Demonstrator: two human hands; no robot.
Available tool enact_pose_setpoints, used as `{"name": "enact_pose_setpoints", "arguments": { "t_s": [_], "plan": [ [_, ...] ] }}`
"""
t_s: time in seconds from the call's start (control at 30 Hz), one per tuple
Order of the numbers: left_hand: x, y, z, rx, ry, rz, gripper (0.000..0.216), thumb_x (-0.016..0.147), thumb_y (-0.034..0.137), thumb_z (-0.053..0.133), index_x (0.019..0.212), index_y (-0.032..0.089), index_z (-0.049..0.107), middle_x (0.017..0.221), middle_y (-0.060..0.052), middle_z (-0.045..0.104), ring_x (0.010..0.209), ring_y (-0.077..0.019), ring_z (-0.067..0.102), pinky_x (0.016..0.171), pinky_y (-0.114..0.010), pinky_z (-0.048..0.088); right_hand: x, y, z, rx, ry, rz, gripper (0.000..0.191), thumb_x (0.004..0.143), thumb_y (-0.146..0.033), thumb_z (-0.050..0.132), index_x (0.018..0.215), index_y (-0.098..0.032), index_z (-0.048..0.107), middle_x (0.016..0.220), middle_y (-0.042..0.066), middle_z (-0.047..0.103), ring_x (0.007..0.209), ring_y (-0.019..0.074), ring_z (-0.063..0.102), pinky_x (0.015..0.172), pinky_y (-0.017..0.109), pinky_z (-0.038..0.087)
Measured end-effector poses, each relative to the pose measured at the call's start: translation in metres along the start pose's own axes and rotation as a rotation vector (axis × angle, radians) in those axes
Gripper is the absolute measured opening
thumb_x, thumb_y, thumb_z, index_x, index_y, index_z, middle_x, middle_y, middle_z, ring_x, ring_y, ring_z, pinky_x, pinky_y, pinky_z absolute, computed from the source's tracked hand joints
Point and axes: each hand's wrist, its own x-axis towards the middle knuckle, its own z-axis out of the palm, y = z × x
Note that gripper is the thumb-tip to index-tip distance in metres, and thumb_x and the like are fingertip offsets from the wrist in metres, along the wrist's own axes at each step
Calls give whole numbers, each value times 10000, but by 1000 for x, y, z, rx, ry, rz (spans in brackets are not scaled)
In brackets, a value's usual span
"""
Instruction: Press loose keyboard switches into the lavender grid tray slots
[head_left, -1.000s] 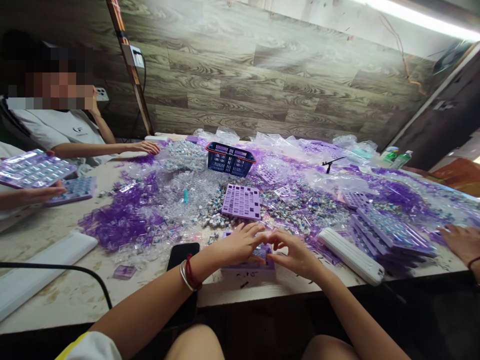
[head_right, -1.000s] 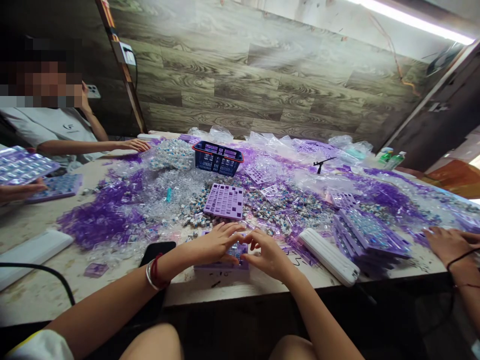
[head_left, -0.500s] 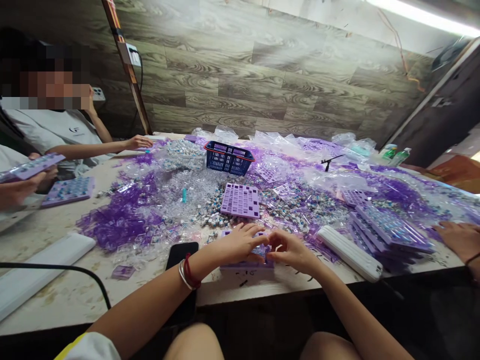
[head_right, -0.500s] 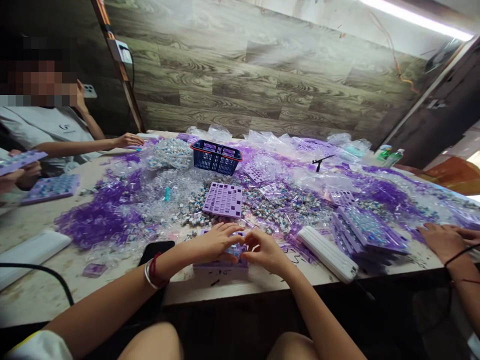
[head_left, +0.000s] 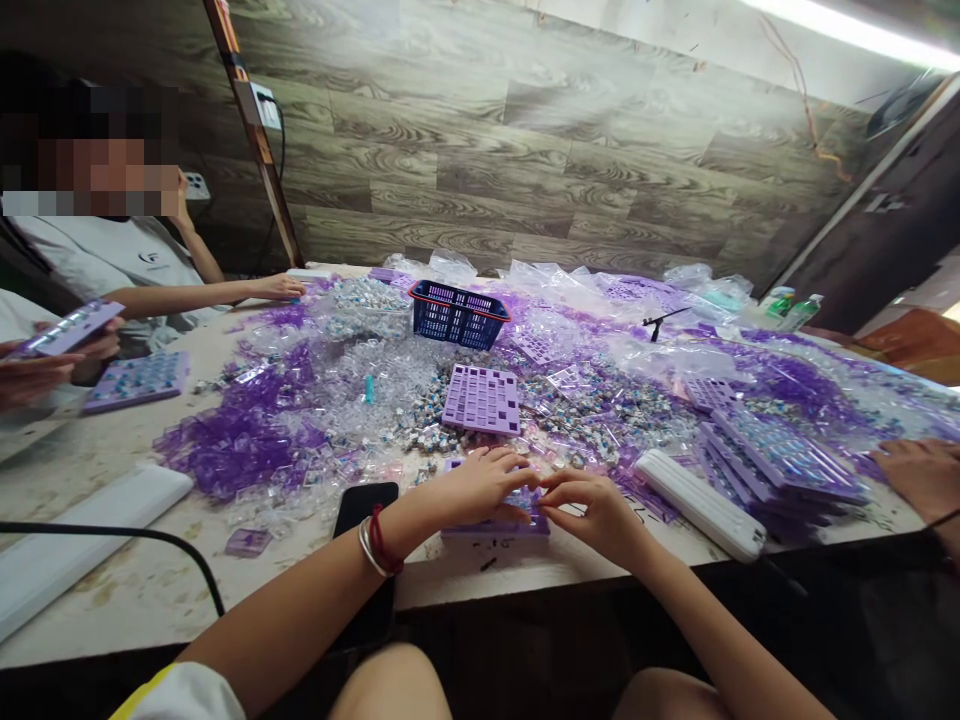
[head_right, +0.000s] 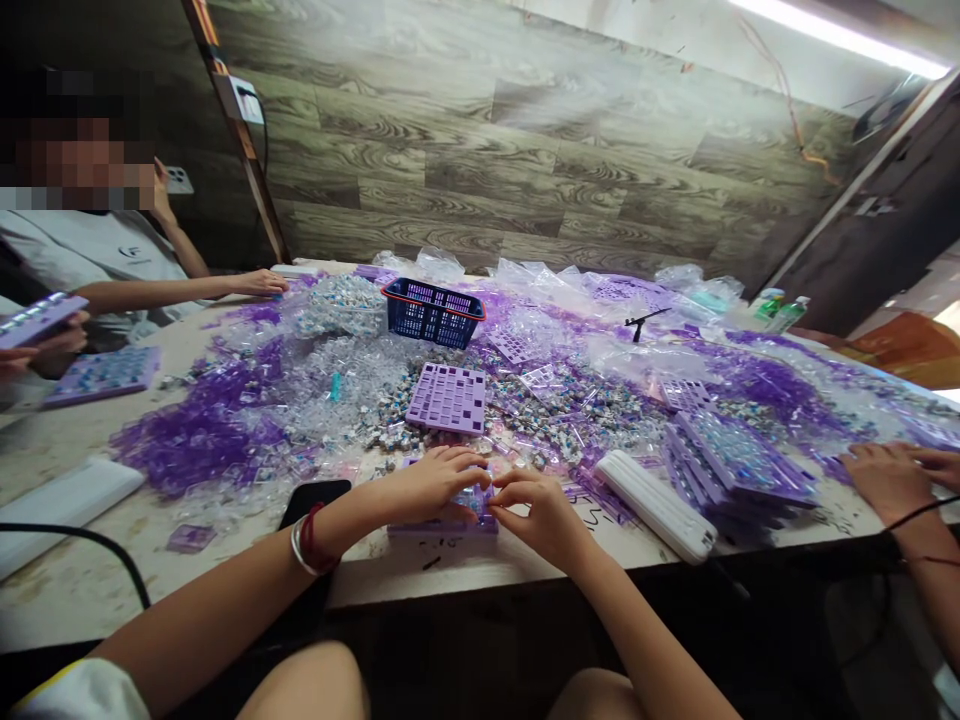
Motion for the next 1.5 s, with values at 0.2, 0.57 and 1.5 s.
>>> {"name": "enact_pose_setpoints", "arguments": {
  "t_s": [0.2,0.57,1.5],
  "plan": [
    [-1,0,-1,-20,-11,-8,475,846,491,579,1225,212,510,1265,-95,528,1186,-266,472,973,-396,378,1,1,0,-13,1,-19,121,833,-245,626,764,-204,717,888,73,689,831,194,665,735,309,543],
    [1,1,-6,-50,-33,36,353,865,429,587,1130,199,555,1190,-69,575,1170,-232,477,981,-363,379,5,-12,-3,-74,-77,-95,156,804,-130,570,745,-206,693,814,57,699,768,181,667,708,291,535],
    [-2,30,-17,0,-69,-256,252,865,386,597,1091,282,632,1370,-2,497,1302,-351,368,1009,-581,346,13,-36,1,-338,-246,88,241,702,-31,494,624,-191,657,701,69,651,670,203,636,647,304,501]
  ]
}}
